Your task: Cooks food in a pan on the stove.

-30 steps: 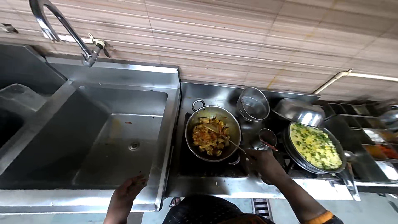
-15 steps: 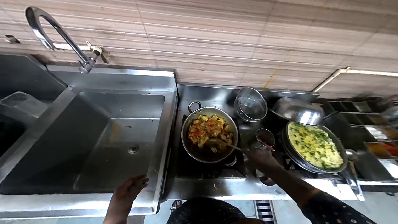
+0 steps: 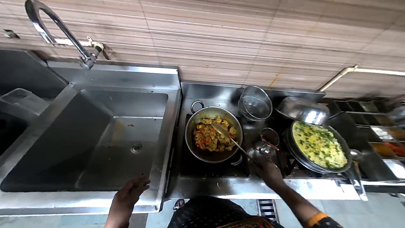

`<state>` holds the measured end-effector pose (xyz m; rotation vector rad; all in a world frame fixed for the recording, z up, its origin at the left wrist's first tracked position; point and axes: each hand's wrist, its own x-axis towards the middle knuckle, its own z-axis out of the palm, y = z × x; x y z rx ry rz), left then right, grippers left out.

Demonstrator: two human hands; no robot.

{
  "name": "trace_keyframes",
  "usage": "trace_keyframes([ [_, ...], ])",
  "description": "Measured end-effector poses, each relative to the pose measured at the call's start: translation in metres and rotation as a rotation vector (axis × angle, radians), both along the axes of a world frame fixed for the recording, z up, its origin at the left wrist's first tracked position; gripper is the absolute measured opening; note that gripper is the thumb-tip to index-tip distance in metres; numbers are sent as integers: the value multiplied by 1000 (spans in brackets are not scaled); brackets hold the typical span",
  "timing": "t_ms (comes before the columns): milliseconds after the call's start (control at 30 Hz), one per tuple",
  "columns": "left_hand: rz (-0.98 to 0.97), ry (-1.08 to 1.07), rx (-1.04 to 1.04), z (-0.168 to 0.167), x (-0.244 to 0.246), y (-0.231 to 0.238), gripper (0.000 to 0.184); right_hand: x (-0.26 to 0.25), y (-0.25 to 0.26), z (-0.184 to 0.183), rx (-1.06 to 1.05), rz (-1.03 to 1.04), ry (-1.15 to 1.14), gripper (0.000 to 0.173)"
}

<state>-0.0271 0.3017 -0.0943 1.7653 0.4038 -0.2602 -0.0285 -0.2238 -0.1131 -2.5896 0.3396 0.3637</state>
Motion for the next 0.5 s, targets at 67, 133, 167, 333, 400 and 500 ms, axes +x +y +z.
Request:
trace_keyframes([
  [67,-18,-14,4,2,3,0,35,1,16,-22,64,-26,-42,32],
  [133,-34,-10,31,8,7,-2,33,11,33,-31,102,-33,-66,33],
  [167,-50,-3,53,11,10,-2,32,16,40,-34,100,-29,-59,33],
  [333,-124,-78,33,15,23,-3,32,21,56,-18,-62,101,159,38],
  [400,-137,-89,7,15,26,1,32,11,63,1,-40,151,143,36],
  [500,-155,-38,33,9,27,15,31,-3,78,56,44,29,64,52],
])
